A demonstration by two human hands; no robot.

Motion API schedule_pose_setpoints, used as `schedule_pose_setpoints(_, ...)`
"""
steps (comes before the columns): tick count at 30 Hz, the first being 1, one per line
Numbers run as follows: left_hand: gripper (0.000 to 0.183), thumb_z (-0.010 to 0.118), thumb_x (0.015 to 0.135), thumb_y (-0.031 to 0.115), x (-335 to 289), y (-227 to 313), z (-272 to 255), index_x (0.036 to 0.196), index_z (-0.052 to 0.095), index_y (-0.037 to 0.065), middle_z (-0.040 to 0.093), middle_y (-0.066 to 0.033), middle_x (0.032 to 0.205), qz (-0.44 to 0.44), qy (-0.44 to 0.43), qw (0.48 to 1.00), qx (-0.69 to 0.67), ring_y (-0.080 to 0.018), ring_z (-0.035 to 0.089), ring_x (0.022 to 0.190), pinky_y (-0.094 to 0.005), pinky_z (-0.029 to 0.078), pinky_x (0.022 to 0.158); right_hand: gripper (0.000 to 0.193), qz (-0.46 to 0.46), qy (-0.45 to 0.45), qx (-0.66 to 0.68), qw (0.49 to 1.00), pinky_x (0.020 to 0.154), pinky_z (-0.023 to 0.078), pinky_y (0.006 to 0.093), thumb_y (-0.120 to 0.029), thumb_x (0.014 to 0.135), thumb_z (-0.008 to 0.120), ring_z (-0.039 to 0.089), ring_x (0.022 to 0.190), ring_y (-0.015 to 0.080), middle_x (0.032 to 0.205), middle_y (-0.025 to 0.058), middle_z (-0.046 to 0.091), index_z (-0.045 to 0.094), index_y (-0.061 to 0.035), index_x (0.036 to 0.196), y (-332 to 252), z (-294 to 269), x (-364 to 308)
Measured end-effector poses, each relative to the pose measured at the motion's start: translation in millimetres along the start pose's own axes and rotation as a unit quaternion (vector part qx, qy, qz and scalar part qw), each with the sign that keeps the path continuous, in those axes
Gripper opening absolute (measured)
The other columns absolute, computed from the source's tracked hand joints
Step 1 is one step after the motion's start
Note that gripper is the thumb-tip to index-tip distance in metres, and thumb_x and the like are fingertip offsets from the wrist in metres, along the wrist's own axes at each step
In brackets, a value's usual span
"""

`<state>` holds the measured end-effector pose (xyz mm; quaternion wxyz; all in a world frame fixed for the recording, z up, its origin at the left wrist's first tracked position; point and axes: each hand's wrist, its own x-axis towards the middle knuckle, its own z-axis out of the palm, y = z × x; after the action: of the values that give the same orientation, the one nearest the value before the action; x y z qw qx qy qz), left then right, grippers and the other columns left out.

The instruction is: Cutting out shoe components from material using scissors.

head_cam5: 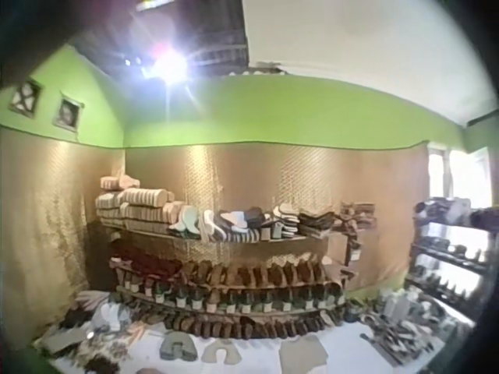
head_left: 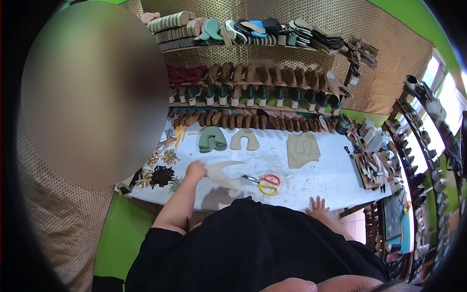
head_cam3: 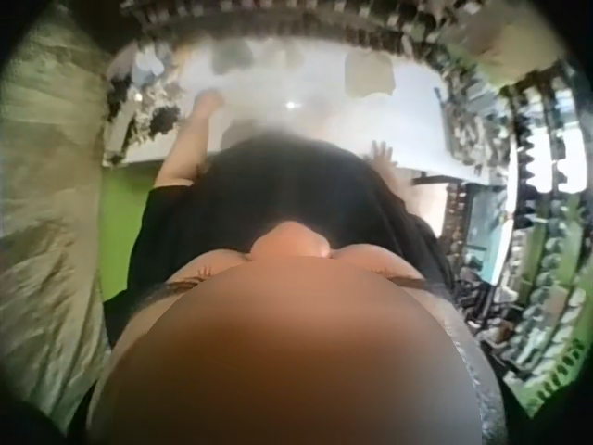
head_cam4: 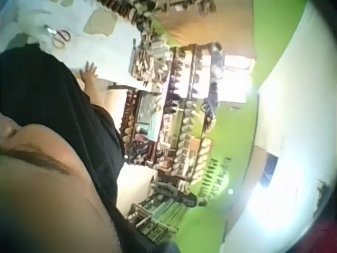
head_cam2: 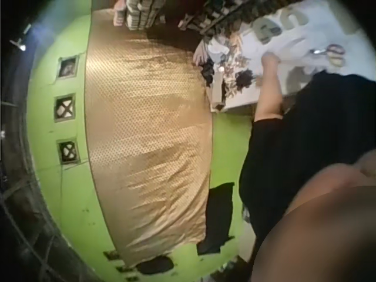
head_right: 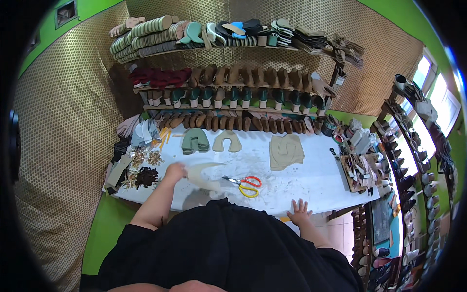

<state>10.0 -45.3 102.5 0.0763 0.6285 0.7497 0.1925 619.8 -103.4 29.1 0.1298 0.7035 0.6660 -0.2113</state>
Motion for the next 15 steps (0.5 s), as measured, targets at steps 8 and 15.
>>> schedule_pose_setpoints(8, 0.048, 0.071, 0.074, 0.034, -87.5, -53.7, 40.5, 0.109, 0.065, 0.000, 0.067, -0.0226, 0.104, -0.190, -0.145, 0.971, -0.001, -0.0381, 0.064, 0.099, -0.0435, 0.051, 0.087, 0.079, 0.015, -0.033, -0.003, 0.999, 0.111, 0.011, 0.0666, -0.062, 0.092, 0.042, -0.006, 0.147, 0.0352, 0.161, 0.0078, -0.006, 0.004, -0.0323, 0.154, 2.6, -0.6, 2.6)
schedule_pose_setpoints(15, 0.056, 0.070, 0.077, 0.036, -133.8, -69.7, 9.4, 0.121, 0.060, 0.003, 0.066, -0.0232, 0.107, -0.213, -0.041, 0.975, -0.049, -0.0378, 0.063, 0.102, -0.0430, 0.049, 0.090, 0.083, 0.039, -0.060, -0.010, 0.997, 0.110, 0.011, 0.0679, -0.063, 0.090, 0.043, -0.008, 0.146, 0.0394, 0.161, 0.0101, -0.010, -0.002, -0.0326, 0.154, -11.8, -6.5, 12.4)
